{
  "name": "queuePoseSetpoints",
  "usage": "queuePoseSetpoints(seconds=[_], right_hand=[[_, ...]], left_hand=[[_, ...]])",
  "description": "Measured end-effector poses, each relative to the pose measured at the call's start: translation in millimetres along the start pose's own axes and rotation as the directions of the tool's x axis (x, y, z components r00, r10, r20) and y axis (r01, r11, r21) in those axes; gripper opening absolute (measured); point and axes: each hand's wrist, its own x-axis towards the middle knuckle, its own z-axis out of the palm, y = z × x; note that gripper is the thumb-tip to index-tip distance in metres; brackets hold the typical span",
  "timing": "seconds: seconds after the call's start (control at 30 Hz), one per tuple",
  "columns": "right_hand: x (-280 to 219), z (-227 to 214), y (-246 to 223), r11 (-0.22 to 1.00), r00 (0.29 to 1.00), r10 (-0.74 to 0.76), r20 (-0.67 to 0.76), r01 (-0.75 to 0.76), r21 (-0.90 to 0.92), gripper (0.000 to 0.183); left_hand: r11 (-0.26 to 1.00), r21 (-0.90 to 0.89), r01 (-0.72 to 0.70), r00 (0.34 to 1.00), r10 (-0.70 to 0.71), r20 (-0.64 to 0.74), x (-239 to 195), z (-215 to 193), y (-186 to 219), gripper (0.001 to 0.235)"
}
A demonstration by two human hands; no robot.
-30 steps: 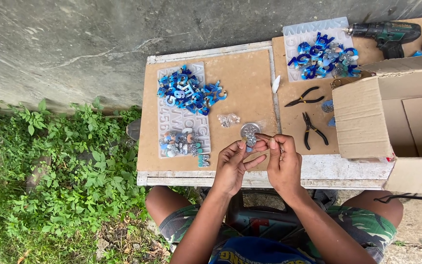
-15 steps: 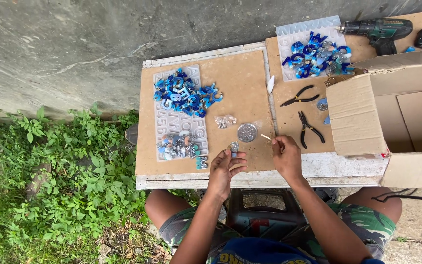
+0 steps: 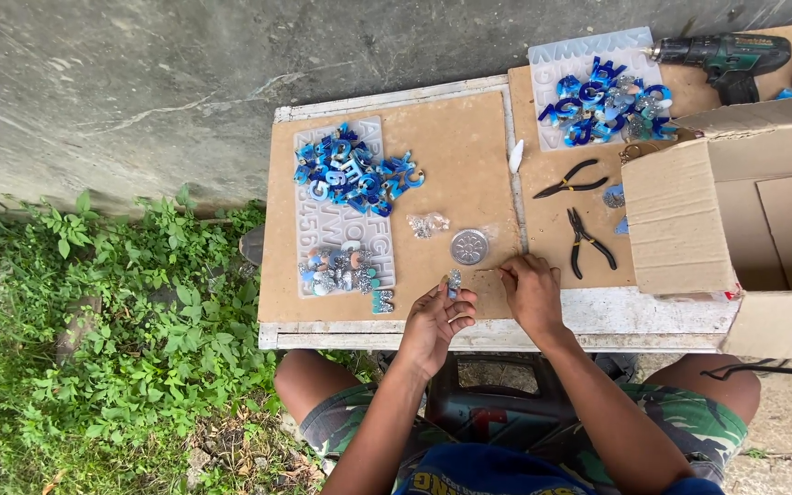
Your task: Assembling decorative keychains by connecting small charms and metal rings using pliers.
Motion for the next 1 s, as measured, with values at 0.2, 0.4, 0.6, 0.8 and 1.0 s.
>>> queuePoseSetpoints(seconds=[0.2,0.4,0.6,0.8,1.0], right_hand=[[-1,-12,-8,0.995,0.990,-0.065,-0.125,0.074,0.070,0.006],[-13,-40,-48,0.818,0.979,-0.010,-0.205,0.126,0.561,0.011],[-28,-60,-80,0.667,0.985,0.052,-0.162,0.087,0.740,0.021],[-33,-21,-49,0.342,0.971,0.240,0.007,-0.091,0.935,0.014],[-30,-17,-36,0.243,0.953,0.297,0.064,-0.141,0.960,0.014]], left_hand=[[1.000,-0.028,0.008,1.000,-0.008,0.018,2,12,1,0.029],[0.997,0.028,-0.071,0.997,0.072,-0.040,9,24,1,0.026],[0.949,0.188,-0.252,0.953,0.277,-0.120,11,37,-7,0.027],[0.911,0.304,-0.279,0.948,0.312,-0.066,20,17,-34,0.024],[0.677,0.611,-0.410,0.869,0.494,0.035,8,19,-14,0.016]])
